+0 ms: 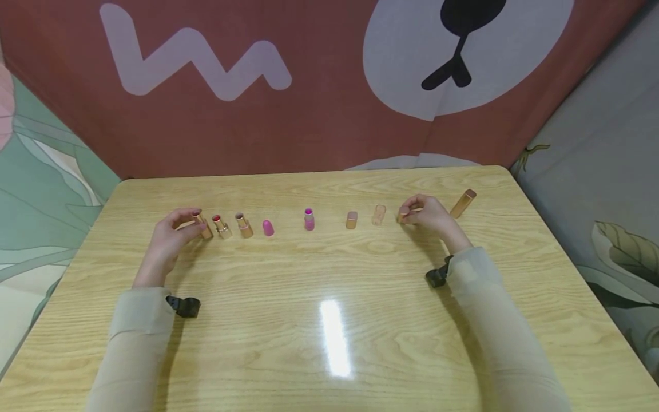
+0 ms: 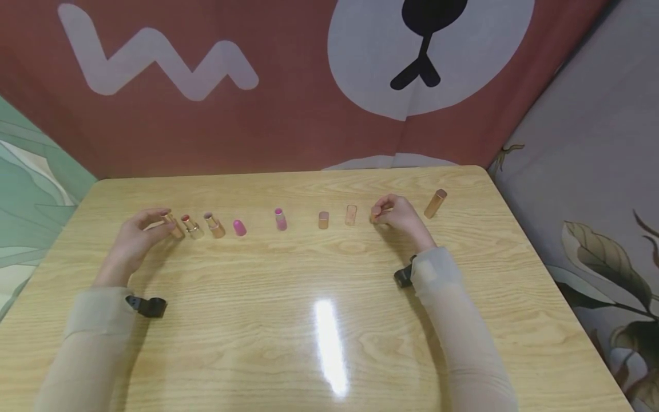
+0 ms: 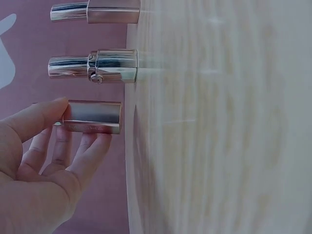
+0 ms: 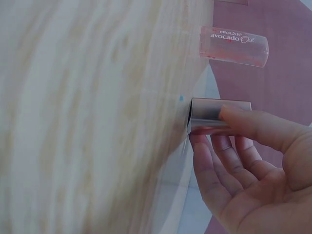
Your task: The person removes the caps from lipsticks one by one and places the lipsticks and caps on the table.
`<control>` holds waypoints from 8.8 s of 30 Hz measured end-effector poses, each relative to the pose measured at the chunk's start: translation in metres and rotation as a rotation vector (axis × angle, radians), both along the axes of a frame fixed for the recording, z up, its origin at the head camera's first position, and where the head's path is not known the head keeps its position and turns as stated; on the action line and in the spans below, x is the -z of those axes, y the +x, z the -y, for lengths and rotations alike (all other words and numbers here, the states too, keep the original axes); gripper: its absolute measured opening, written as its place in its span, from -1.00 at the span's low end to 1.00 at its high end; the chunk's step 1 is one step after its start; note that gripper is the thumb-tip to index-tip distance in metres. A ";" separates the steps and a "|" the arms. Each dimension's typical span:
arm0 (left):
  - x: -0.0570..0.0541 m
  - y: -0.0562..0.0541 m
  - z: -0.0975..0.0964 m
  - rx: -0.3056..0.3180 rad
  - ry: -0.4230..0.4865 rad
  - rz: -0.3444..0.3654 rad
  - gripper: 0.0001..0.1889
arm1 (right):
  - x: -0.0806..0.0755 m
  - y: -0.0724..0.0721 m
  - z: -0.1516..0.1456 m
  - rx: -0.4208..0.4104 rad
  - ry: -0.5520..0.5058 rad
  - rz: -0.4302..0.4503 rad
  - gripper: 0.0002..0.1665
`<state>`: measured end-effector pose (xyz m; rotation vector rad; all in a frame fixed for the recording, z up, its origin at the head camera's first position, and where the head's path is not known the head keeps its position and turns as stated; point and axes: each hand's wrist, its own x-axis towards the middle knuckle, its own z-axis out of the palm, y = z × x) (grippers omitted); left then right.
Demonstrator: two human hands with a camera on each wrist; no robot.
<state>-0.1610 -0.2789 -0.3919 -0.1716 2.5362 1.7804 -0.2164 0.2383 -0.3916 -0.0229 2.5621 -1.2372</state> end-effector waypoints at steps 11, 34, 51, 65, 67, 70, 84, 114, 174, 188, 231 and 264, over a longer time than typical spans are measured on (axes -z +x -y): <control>0.001 0.000 0.003 0.015 -0.023 0.005 -0.73 | 0.000 -0.001 0.001 0.002 0.007 -0.004 -0.61; 0.004 -0.005 0.004 0.039 -0.025 0.058 -0.74 | -0.002 0.001 -0.006 -0.018 -0.067 0.018 -0.45; 0.002 -0.002 0.004 0.034 -0.058 0.093 -0.55 | -0.020 0.012 -0.019 0.015 -0.057 -0.015 -0.41; 0.002 -0.001 0.006 0.021 -0.028 0.086 -0.68 | -0.041 0.018 -0.037 0.062 -0.022 -0.104 -0.42; 0.002 -0.001 0.006 0.020 -0.018 0.088 -0.72 | -0.043 0.020 -0.040 0.083 -0.029 -0.127 -0.47; 0.002 -0.002 0.006 0.016 -0.015 0.095 -0.75 | -0.046 0.023 -0.044 0.118 -0.065 -0.163 -0.56; 0.001 0.001 0.006 0.020 -0.055 0.111 -0.65 | -0.051 0.025 -0.068 0.323 -0.192 -0.306 -0.72; 0.000 0.001 0.007 0.019 -0.019 0.097 -0.67 | -0.023 0.023 -0.102 0.363 -0.114 -0.219 -0.68; -0.032 0.002 -0.016 -0.293 0.238 -0.030 -0.55 | -0.031 0.024 -0.081 0.387 -0.622 -0.137 -0.76; -0.038 0.004 -0.042 -0.251 0.263 -0.117 -0.68 | -0.040 0.028 -0.047 0.341 -0.791 -0.152 -0.79; -0.024 0.005 -0.117 0.154 0.097 -0.043 -0.56 | -0.043 0.036 0.028 0.181 -0.659 -0.090 -0.82; -0.009 0.011 -0.160 0.456 -0.049 -0.013 -0.58 | -0.029 0.043 0.087 0.067 -0.554 0.019 -0.48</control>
